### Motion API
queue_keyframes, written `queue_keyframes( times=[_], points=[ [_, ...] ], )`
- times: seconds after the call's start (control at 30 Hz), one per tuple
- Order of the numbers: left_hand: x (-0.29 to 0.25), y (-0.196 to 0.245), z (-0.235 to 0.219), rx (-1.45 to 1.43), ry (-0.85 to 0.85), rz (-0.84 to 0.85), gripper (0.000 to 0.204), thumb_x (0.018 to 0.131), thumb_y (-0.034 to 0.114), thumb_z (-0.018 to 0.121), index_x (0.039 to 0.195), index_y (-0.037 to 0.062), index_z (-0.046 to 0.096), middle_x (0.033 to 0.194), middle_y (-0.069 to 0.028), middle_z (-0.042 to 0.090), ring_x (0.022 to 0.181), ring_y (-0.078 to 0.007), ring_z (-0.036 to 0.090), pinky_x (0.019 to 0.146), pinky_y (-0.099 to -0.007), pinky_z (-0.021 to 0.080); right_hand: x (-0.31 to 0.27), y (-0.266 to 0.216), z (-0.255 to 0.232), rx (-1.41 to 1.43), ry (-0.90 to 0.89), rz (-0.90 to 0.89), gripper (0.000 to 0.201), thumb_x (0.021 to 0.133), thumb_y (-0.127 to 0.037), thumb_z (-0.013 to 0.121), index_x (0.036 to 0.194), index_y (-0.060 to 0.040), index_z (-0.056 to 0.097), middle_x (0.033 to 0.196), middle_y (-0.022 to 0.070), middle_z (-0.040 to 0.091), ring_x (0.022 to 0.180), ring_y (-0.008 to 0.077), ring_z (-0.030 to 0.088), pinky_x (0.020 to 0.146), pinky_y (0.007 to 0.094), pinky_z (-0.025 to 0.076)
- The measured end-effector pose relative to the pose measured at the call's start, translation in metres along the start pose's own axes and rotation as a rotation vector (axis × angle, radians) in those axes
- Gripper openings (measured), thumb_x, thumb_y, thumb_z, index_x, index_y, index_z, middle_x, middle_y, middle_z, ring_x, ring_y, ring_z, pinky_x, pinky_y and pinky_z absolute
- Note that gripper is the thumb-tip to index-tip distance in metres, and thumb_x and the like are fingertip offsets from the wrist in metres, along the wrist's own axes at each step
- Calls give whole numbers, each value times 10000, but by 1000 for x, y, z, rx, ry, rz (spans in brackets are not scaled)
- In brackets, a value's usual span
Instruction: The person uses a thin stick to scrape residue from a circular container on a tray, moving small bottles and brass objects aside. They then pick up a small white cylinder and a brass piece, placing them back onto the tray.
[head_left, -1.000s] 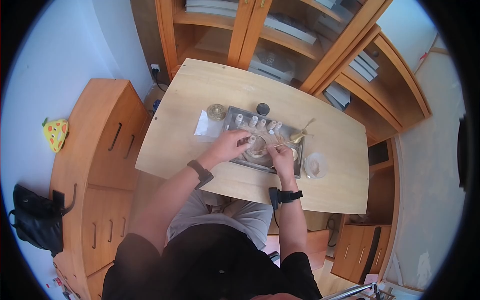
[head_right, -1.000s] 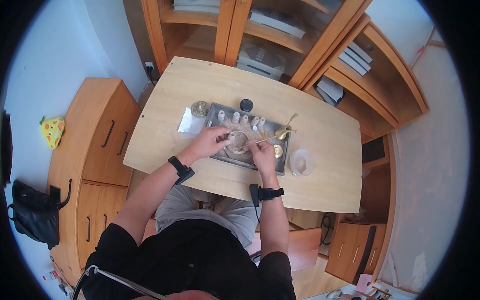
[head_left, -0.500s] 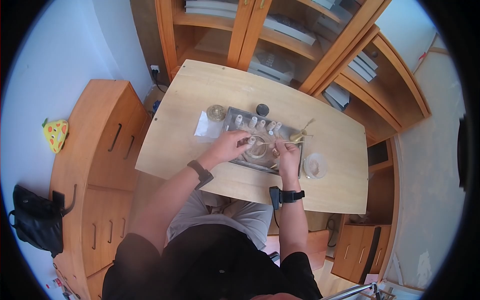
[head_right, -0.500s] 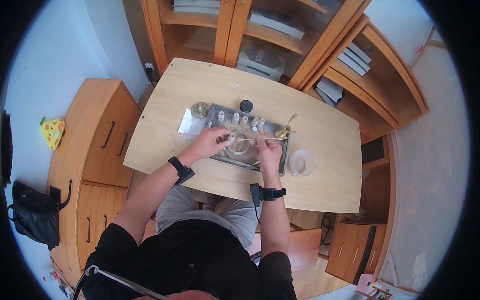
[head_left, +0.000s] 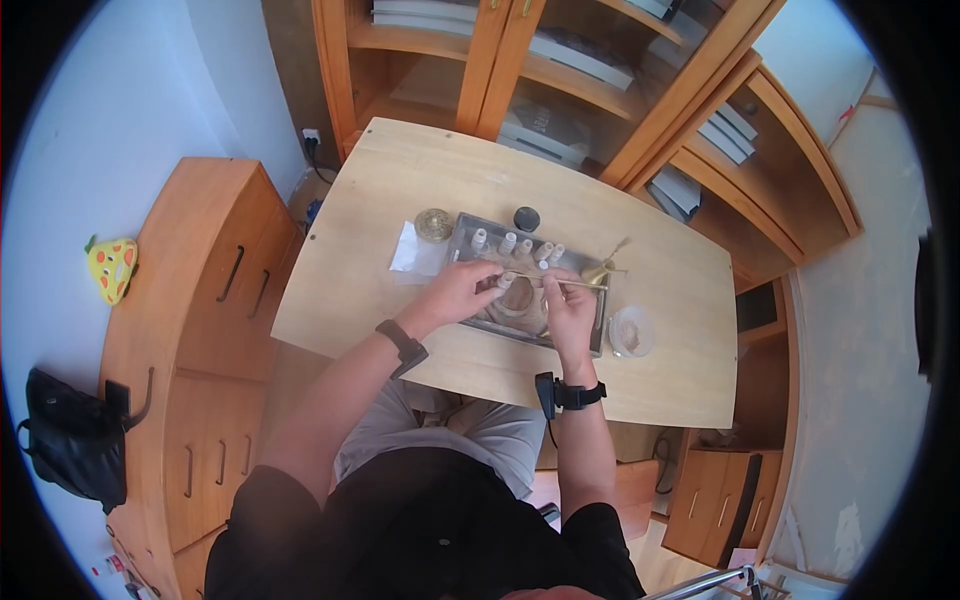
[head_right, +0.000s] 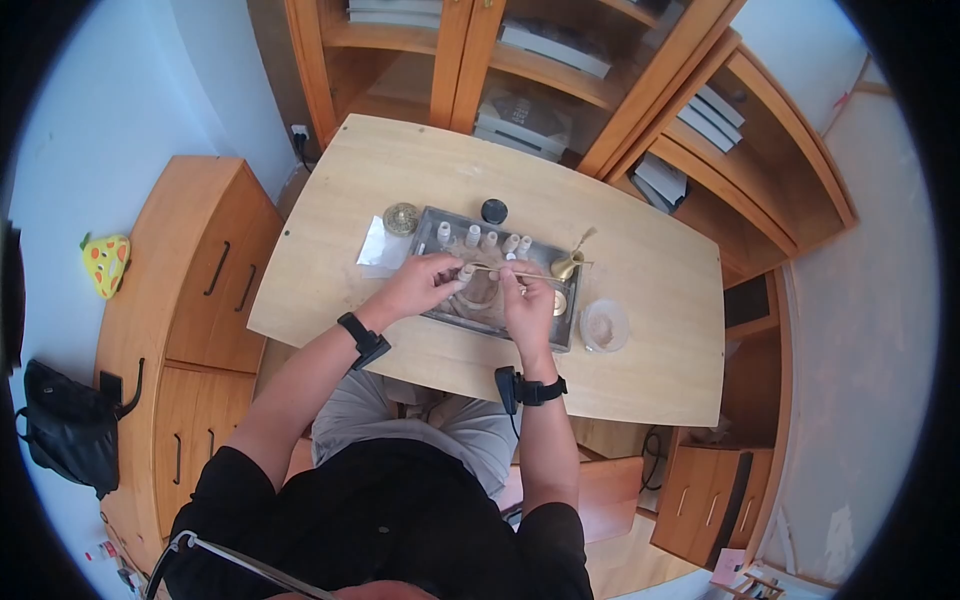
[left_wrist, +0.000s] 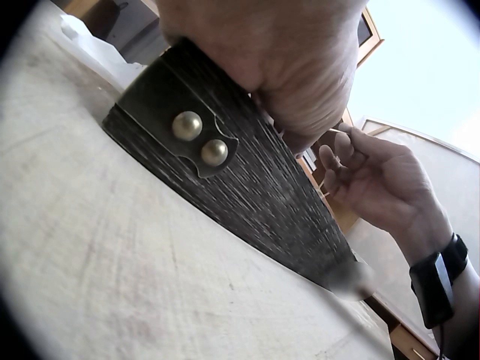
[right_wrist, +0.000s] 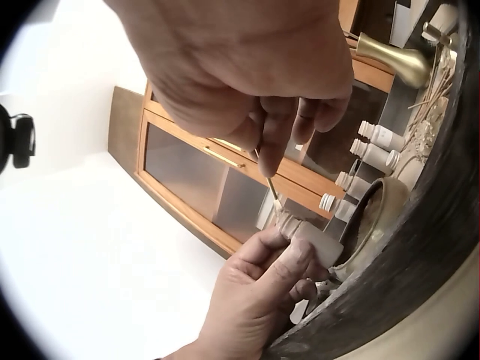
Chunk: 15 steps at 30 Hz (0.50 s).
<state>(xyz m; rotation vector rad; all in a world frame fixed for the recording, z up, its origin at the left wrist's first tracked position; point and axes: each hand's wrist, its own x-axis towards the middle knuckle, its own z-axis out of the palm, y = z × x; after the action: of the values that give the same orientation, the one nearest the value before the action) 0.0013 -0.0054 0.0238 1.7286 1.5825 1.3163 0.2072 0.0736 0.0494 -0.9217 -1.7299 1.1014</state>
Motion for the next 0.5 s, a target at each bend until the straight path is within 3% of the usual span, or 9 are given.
queue_keyframes(
  times=[0.07, 0.17, 0.27, 0.37, 0.5],
  points=[
    [0, 0, 0, 1, -9, -14, 290, 892, 111, 780, 1151, 8, 700, 905, -145, 722, 736, -209, 707, 680, -329, 573, -2, -2, -1, 25, 13, -26, 207, 1016, -129, 656, 929, 16, 775, 877, 36, 738, 835, 103, 647, 783, 277, 500],
    [0, -1, 1, 15, 4, 8, 290, 889, 109, 780, 1149, 7, 701, 899, -143, 722, 735, -210, 707, 680, -333, 575, -2, 6, -4, 176, 26, 69, 181, 1027, -146, 651, 1016, 7, 749, 838, -11, 725, 651, 20, 490, 567, 221, 373],
    [0, -1, 1, 6, 9, 15, 294, 889, 115, 781, 1151, 9, 702, 898, -143, 723, 732, -211, 707, 681, -333, 576, -2, 29, -9, -60, 33, 151, 215, 1022, -165, 654, 972, 13, 763, 826, 14, 726, 683, 36, 545, 601, 240, 428],
    [0, 0, 0, -1, 6, 10, 296, 889, 124, 782, 1151, 10, 703, 906, -148, 723, 735, -214, 708, 682, -333, 576, -8, 31, -9, -203, 1, 165, 214, 992, -155, 671, 900, 9, 773, 724, 39, 703, 618, 82, 581, 587, 281, 458],
    [0, -1, 0, 16, 6, 12, 297, 888, 131, 784, 1148, 12, 703, 913, -152, 722, 738, -220, 709, 682, -334, 575, -11, 23, -11, -171, -62, 124, 224, 986, -169, 673, 897, 11, 774, 739, 41, 714, 646, 85, 596, 612, 272, 462]
  ],
)
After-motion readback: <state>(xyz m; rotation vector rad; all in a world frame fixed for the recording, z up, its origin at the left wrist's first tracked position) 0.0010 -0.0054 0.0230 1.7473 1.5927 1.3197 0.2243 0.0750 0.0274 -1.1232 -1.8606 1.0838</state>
